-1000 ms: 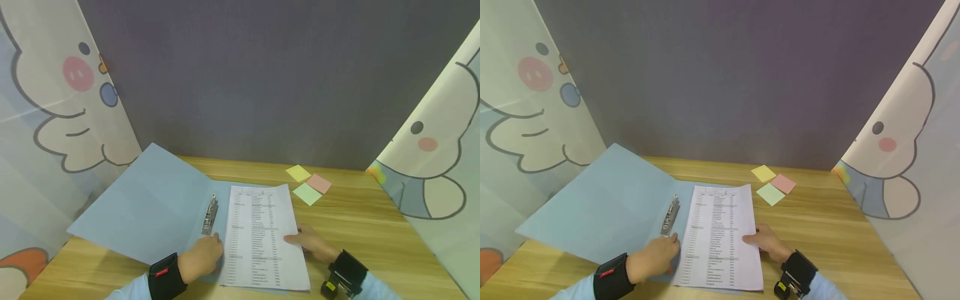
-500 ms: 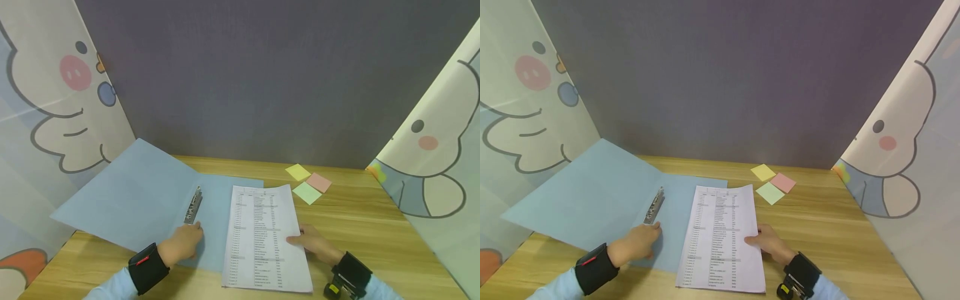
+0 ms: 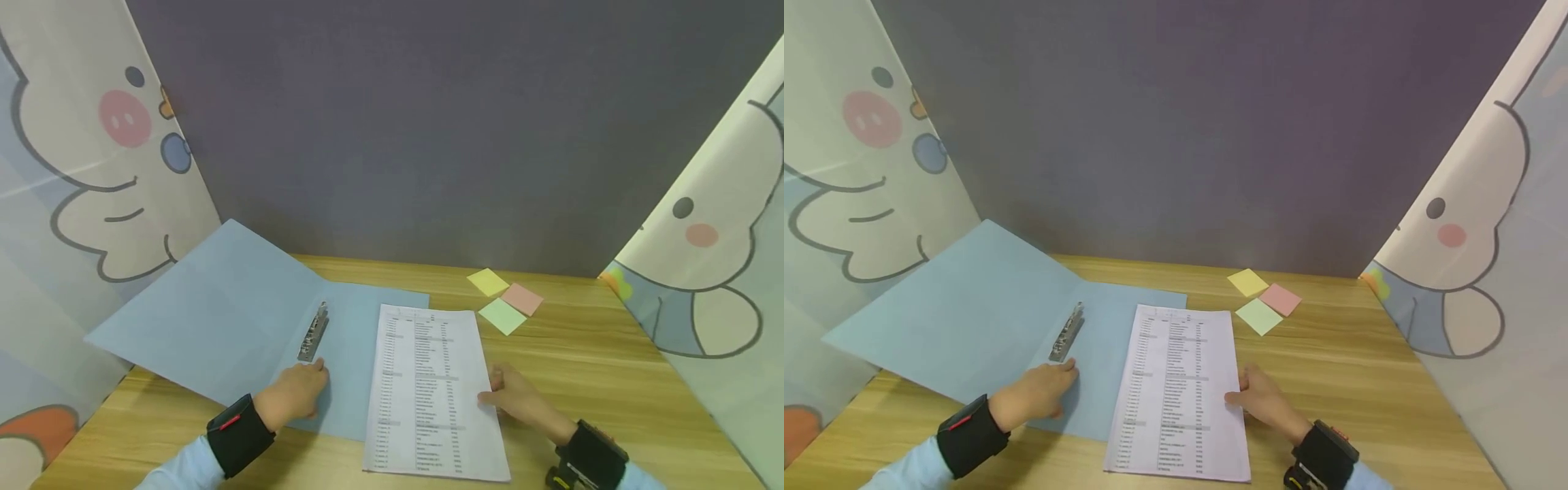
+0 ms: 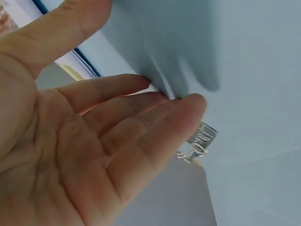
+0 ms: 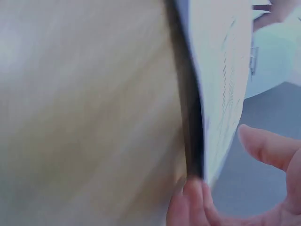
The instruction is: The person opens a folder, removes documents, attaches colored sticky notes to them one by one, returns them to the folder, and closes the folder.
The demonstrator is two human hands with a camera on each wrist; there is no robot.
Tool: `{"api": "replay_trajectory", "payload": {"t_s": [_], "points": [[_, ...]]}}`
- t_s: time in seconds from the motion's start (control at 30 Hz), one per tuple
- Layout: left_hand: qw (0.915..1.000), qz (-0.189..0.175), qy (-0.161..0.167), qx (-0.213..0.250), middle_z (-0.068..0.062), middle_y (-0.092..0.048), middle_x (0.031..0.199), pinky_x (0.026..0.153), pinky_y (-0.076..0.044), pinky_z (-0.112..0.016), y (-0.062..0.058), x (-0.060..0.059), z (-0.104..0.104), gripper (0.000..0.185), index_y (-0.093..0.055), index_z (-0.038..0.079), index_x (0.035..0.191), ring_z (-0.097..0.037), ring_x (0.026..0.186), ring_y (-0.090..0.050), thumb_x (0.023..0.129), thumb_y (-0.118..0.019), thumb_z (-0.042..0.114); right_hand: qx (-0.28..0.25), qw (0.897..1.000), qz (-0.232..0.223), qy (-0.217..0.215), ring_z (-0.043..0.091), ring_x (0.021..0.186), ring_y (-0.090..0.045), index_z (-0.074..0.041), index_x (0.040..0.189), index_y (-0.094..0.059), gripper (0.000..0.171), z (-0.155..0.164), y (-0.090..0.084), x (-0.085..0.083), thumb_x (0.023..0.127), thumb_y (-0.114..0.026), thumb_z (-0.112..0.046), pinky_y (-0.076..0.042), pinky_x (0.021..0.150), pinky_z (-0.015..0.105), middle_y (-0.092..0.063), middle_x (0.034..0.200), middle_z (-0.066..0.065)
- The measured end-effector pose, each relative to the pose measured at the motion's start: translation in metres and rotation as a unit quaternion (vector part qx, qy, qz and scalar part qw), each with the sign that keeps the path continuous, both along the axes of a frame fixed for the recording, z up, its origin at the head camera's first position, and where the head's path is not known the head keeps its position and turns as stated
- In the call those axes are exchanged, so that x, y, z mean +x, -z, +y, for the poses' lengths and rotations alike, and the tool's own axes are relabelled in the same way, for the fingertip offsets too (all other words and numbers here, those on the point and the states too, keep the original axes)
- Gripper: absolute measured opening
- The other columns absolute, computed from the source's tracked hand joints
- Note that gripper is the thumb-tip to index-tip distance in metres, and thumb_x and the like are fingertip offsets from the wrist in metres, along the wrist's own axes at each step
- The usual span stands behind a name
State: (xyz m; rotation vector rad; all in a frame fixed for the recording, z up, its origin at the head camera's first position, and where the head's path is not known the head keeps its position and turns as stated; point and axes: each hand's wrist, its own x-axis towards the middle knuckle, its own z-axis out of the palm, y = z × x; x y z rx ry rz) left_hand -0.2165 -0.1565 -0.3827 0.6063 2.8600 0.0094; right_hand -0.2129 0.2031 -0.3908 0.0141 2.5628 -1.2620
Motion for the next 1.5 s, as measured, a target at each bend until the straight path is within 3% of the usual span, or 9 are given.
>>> {"api": "replay_trajectory", "payload": {"t_s": [0.1, 0.17, 0.27, 0.4, 0.53, 0.93, 1.07, 1.3, 1.5], "points": [[0.9997, -0.017, -0.012, 0.013, -0.029, -0.050, 0.126, 0.074, -0.052, -0.046, -0.002, -0.001, 0.004, 0.071, -0.056, -0.011, 0.114, -0.044, 0.099, -0.057, 0.055, -0.087, 0.013, 0.087, 0.995, 0.051, -0.026, 0.029, 0.084, -0.057, 0.011, 0.108, -0.053, 0.045, -0.008, -0.006, 0.000, 0.076, -0.071, -0.015, -0.048, 0.065, 0.030, -0.050, 0.118, 0.029], [0.9993, -0.025, -0.017, 0.020, -0.030, -0.049, 0.127, 0.079, -0.050, -0.048, -0.003, 0.000, 0.010, 0.073, -0.055, -0.011, 0.115, -0.044, 0.103, -0.055, 0.055, -0.087, 0.016, 0.140, 0.986, 0.070, -0.060, 0.038, 0.105, -0.053, 0.010, 0.120, -0.048, 0.061, -0.016, -0.008, 0.002, 0.074, -0.074, -0.021, -0.047, 0.083, 0.041, -0.048, 0.123, 0.028], [0.9987, -0.034, -0.019, 0.033, -0.029, -0.047, 0.129, 0.088, -0.046, -0.049, -0.003, 0.003, 0.023, 0.076, -0.055, -0.011, 0.117, -0.042, 0.114, -0.051, 0.058, -0.086, 0.023, 0.192, 0.968, 0.081, -0.139, 0.045, 0.127, -0.033, 0.005, 0.129, -0.045, 0.077, -0.028, -0.006, 0.008, 0.068, -0.077, -0.030, -0.029, 0.101, 0.058, -0.037, 0.138, 0.027], [0.9977, -0.042, -0.016, 0.051, -0.029, -0.043, 0.133, 0.096, -0.041, -0.049, 0.000, 0.007, 0.035, 0.078, -0.052, -0.010, 0.122, -0.041, 0.123, -0.043, 0.061, -0.084, 0.030, 0.217, 0.944, 0.093, -0.232, 0.044, 0.129, -0.032, 0.003, 0.126, -0.050, 0.076, -0.038, -0.001, 0.012, 0.066, -0.078, -0.034, -0.028, 0.102, 0.057, -0.036, 0.140, 0.025], [0.9967, -0.048, -0.026, 0.060, -0.031, -0.041, 0.134, 0.096, -0.040, -0.051, 0.002, 0.009, 0.036, 0.081, -0.050, -0.010, 0.123, -0.043, 0.123, -0.042, 0.061, -0.083, 0.031, 0.251, 0.926, 0.111, -0.259, 0.041, 0.125, -0.039, 0.002, 0.122, -0.055, 0.071, -0.042, 0.004, 0.012, 0.064, -0.078, -0.033, -0.033, 0.100, 0.053, -0.042, 0.135, 0.025], [0.9942, -0.061, -0.048, 0.074, -0.031, -0.039, 0.135, 0.097, -0.038, -0.053, 0.003, -0.003, 0.015, 0.080, -0.048, -0.010, 0.126, -0.044, 0.124, -0.040, 0.063, -0.083, 0.025, 0.254, 0.927, 0.125, -0.245, 0.044, 0.122, -0.041, 0.003, 0.117, -0.057, 0.070, -0.042, -0.001, 0.014, 0.059, -0.080, -0.029, -0.034, 0.099, 0.054, -0.045, 0.131, 0.027], [0.9944, -0.061, -0.051, 0.070, -0.032, -0.039, 0.135, 0.096, -0.039, -0.054, 0.002, -0.011, 0.004, 0.079, -0.047, -0.011, 0.126, -0.045, 0.123, -0.040, 0.063, -0.083, 0.022, 0.248, 0.927, 0.134, -0.248, 0.045, 0.121, -0.042, 0.004, 0.117, -0.056, 0.069, -0.042, 0.000, 0.014, 0.060, -0.080, -0.028, -0.034, 0.099, 0.054, -0.044, 0.131, 0.028], [0.9941, -0.064, -0.058, 0.065, -0.034, -0.036, 0.135, 0.096, -0.037, -0.056, 0.002, -0.027, -0.015, 0.078, -0.045, -0.013, 0.126, -0.048, 0.121, -0.040, 0.065, -0.082, 0.017, 0.231, 0.935, 0.120, -0.240, 0.046, 0.123, -0.039, 0.004, 0.117, -0.056, 0.069, -0.042, 0.001, 0.014, 0.060, -0.079, -0.026, -0.032, 0.099, 0.056, -0.043, 0.132, 0.029], [0.9925, -0.068, -0.073, 0.071, -0.036, -0.035, 0.135, 0.096, -0.036, -0.057, 0.004, -0.039, -0.032, 0.076, -0.045, -0.013, 0.126, -0.049, 0.121, -0.040, 0.064, -0.081, 0.012, 0.238, 0.934, 0.119, -0.237, 0.046, 0.123, -0.039, 0.005, 0.119, -0.055, 0.072, -0.044, 0.002, 0.015, 0.058, -0.079, -0.025, -0.033, 0.099, 0.056, -0.042, 0.133, 0.028]]}}
